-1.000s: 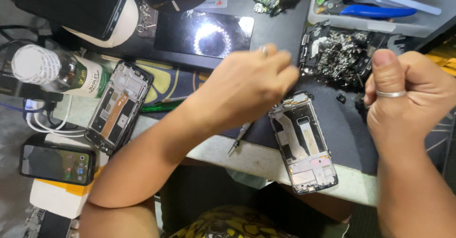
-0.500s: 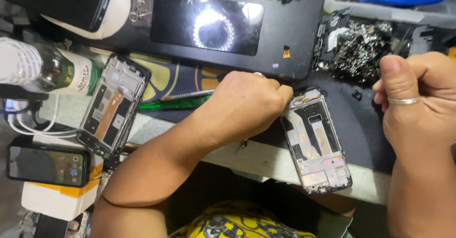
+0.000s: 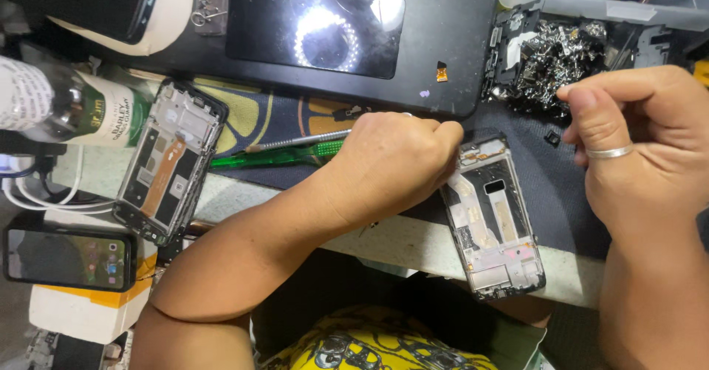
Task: The person disassembles a smartphone using a screwdriver and tweezers, removes internal components including a ribbon cable, and repositions parts within the chassis. The work is performed on a cluttered workbench with tools and spare parts visible.
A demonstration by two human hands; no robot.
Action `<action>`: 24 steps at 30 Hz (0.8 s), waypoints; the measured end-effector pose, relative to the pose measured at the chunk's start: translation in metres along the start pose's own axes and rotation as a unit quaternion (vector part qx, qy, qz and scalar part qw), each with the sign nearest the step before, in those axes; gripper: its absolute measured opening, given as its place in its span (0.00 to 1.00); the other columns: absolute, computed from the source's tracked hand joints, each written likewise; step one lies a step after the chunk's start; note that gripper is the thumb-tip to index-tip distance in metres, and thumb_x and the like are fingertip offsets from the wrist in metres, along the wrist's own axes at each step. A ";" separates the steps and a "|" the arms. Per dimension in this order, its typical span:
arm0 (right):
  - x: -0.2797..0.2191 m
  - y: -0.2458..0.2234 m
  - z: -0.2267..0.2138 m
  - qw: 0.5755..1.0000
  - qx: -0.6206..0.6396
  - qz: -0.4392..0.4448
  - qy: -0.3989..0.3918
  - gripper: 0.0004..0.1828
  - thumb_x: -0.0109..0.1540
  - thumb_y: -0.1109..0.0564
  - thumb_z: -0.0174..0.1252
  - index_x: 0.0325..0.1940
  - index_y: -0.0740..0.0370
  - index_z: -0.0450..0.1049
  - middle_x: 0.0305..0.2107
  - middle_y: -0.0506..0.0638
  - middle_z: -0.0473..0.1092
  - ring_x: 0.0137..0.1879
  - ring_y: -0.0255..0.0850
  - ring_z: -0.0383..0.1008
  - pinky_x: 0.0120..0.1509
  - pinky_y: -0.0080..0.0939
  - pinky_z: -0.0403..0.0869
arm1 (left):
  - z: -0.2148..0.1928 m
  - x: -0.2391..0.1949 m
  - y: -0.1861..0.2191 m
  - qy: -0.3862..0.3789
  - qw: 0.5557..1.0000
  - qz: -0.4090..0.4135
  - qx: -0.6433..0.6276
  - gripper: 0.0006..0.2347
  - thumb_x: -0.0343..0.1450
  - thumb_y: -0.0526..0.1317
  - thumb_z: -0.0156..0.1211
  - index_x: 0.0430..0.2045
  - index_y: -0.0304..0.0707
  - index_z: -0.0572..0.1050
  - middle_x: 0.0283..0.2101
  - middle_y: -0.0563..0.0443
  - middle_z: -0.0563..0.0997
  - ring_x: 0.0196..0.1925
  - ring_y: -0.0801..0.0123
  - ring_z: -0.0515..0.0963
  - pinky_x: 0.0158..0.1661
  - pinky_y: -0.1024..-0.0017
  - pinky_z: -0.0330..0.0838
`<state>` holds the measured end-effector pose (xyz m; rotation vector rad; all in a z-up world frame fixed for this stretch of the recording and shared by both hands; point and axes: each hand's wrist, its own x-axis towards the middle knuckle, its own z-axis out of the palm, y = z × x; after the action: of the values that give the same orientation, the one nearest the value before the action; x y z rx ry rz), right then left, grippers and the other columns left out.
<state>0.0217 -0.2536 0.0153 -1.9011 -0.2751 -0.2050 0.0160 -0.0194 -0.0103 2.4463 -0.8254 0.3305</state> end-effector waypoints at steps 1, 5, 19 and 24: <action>0.000 0.000 0.000 1.000 0.002 -0.002 0.000 0.07 0.76 0.61 0.60 0.45 0.66 0.72 0.33 0.49 0.73 0.30 0.27 0.70 0.34 0.23 0.68 | -0.001 0.000 0.000 0.009 1.000 0.000 -0.020 0.06 0.68 0.37 0.61 0.23 0.37 0.72 0.24 0.46 0.80 0.26 0.50 0.81 0.28 0.56 0.74; 0.001 0.003 -0.004 0.999 0.032 0.006 -0.032 0.10 0.78 0.60 0.60 0.45 0.69 0.74 0.32 0.50 0.74 0.32 0.30 0.71 0.39 0.25 0.70 | -0.012 -0.001 -0.008 0.064 0.995 0.047 -0.063 0.06 0.72 0.36 0.63 0.28 0.37 0.73 0.27 0.47 0.79 0.28 0.52 0.81 0.31 0.58 0.74; 0.022 0.008 0.006 0.955 0.183 0.157 -0.175 0.31 0.58 0.71 0.61 0.67 0.66 0.70 0.45 0.54 0.75 0.49 0.38 0.77 0.52 0.40 0.79 | -0.072 -0.004 -0.038 0.259 0.942 -0.194 -0.091 0.04 0.74 0.36 0.64 0.35 0.34 0.79 0.23 0.48 0.79 0.23 0.68 0.79 0.28 0.72 0.71; 0.024 0.013 0.006 0.970 0.154 0.138 -0.125 0.27 0.60 0.73 0.60 0.65 0.69 0.73 0.46 0.54 0.75 0.52 0.36 0.76 0.59 0.36 0.76 | -0.081 -0.004 -0.035 0.190 0.949 -0.246 -0.055 0.05 0.72 0.39 0.64 0.31 0.38 0.81 0.23 0.46 0.81 0.23 0.63 0.83 0.28 0.69 0.73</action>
<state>0.0483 -0.2497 0.0080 -1.6318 -0.1933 0.2538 0.0298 0.0516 0.0405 2.2801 -0.0598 0.5234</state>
